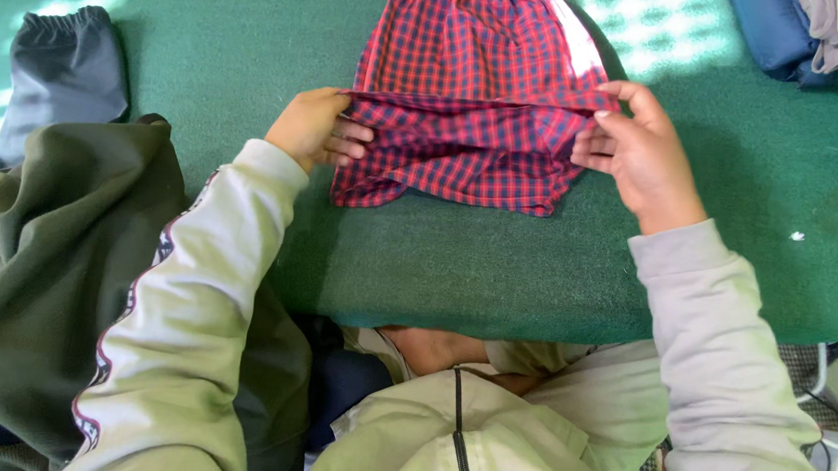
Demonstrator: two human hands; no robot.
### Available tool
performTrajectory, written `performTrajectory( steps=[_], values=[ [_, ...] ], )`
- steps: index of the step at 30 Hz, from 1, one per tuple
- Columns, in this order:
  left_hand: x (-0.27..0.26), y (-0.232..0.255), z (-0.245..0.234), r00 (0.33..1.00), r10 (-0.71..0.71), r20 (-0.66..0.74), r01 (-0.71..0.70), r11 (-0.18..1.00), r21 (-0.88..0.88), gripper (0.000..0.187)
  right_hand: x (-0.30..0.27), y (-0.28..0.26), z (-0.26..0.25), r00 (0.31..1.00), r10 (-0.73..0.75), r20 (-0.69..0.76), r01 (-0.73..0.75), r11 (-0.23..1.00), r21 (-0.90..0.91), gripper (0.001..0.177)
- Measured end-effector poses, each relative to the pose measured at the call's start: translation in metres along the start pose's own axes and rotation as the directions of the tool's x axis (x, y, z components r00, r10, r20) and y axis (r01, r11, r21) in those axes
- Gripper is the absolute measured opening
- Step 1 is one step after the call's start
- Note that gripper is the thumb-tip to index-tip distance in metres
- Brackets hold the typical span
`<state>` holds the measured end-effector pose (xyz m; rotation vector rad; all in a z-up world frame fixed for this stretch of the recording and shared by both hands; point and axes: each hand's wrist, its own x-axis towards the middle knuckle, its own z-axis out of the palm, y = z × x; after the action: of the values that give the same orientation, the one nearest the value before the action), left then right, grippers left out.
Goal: The person folds a red and blue checkered short, then a pair of dark green sweatpants, and finally a pair of dark grey trousers. Each item is smoothed, folded in half, and then folded again before being placed on a growing stack.
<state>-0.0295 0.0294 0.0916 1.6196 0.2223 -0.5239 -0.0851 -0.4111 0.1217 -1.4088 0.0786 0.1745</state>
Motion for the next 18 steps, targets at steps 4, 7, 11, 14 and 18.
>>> performTrajectory(
  steps=[4,7,11,14,18],
  values=[
    [-0.010,-0.018,0.015,0.996,-0.024,0.081,0.052,0.931,-0.361,0.036,-0.010,0.021,0.022,0.992,-0.102,0.073,0.112,0.984,-0.142,0.026],
    [-0.020,-0.036,0.026,0.999,0.006,-0.034,-0.016,0.947,-0.320,0.031,-0.033,0.029,0.031,0.909,-0.338,0.242,0.413,0.799,-0.437,0.030],
    [-0.037,-0.054,0.034,0.892,0.453,-0.007,-0.440,0.871,0.220,0.040,-0.057,0.029,0.033,0.828,-0.395,0.397,0.495,0.182,-0.850,0.051],
    [-0.056,-0.059,0.037,0.816,0.573,0.074,-0.461,0.568,0.682,0.054,-0.064,0.034,0.033,0.799,-0.449,0.401,0.466,0.041,-0.884,0.047],
    [-0.070,-0.049,0.042,0.790,0.590,0.166,-0.393,0.279,0.876,0.067,-0.060,0.046,0.036,0.775,-0.538,0.332,0.391,-0.004,-0.920,0.034]
  ],
)
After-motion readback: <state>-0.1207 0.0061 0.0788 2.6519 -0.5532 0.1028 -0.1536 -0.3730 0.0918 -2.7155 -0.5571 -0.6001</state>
